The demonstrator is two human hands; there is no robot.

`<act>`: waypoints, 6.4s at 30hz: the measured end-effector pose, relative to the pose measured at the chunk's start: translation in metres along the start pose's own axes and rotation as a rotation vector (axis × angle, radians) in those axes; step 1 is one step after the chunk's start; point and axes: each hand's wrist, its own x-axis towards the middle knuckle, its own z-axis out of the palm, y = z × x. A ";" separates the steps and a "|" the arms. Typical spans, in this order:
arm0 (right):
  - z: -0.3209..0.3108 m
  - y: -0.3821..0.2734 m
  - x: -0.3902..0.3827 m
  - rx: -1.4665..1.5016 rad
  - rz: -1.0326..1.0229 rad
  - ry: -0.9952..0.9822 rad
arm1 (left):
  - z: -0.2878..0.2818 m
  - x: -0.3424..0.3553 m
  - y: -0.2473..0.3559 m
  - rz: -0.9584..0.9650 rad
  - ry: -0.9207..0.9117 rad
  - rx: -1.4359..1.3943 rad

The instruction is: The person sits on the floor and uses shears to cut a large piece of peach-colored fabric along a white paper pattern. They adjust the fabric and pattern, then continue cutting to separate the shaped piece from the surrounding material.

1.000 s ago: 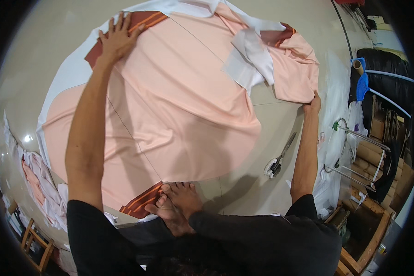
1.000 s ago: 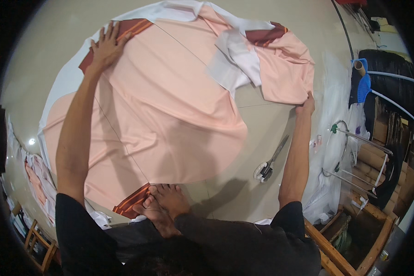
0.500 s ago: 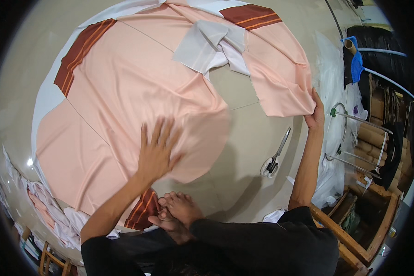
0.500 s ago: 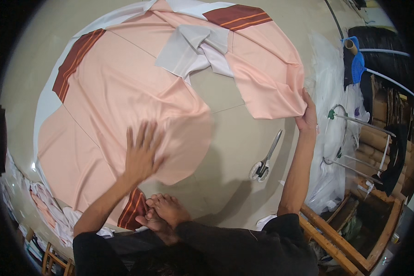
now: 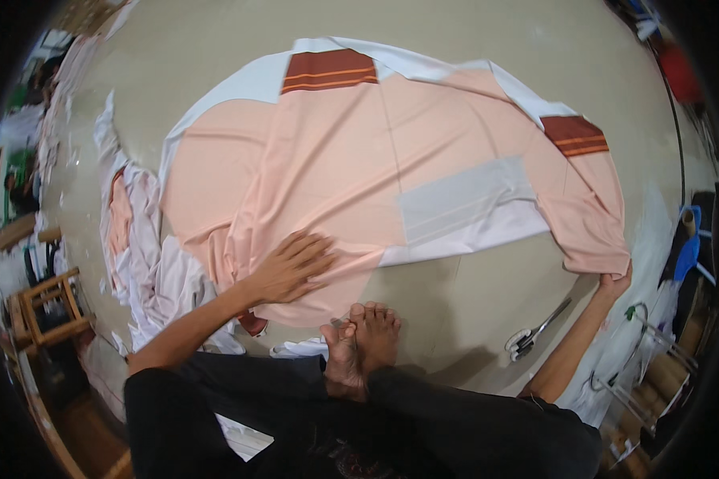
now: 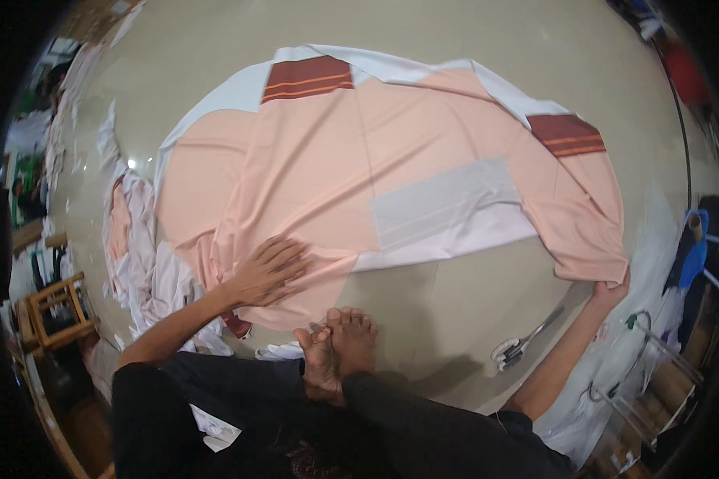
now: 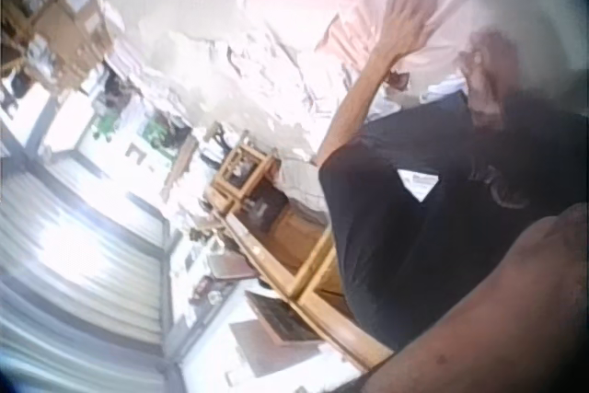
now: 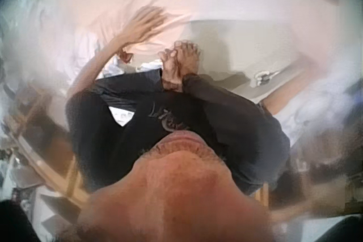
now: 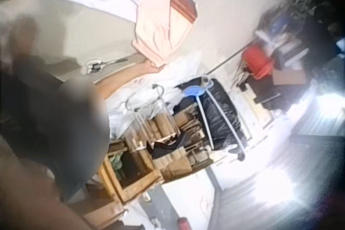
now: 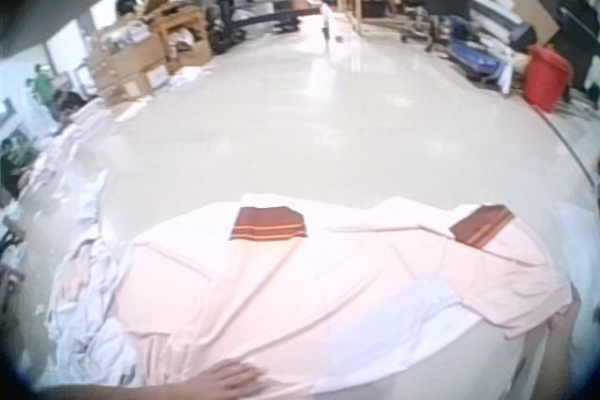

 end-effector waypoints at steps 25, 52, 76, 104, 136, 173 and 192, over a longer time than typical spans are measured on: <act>0.263 -0.127 -0.337 -0.681 0.090 -1.603 | 0.010 0.067 0.062 -0.542 0.487 -1.997; 0.482 0.033 -0.150 -1.274 -0.913 -1.063 | -0.041 0.193 -0.113 -0.804 1.068 -0.005; 0.399 0.011 -0.089 -0.920 -0.591 -0.759 | -0.035 0.103 -0.101 -0.770 0.956 -0.122; 0.201 0.001 -0.228 -0.926 -0.122 -0.327 | 0.024 0.058 0.065 -1.144 0.860 -0.457; 0.258 -0.153 -0.258 0.496 0.499 -0.588 | -0.096 0.107 0.044 -0.372 1.484 -2.291; 0.388 -0.053 -0.295 -0.004 0.638 -1.206 | -0.045 0.101 -0.011 -0.552 1.230 -0.366; 0.440 0.031 -0.310 -0.918 -0.483 -0.457 | -0.160 0.177 -0.027 -0.360 0.739 -0.654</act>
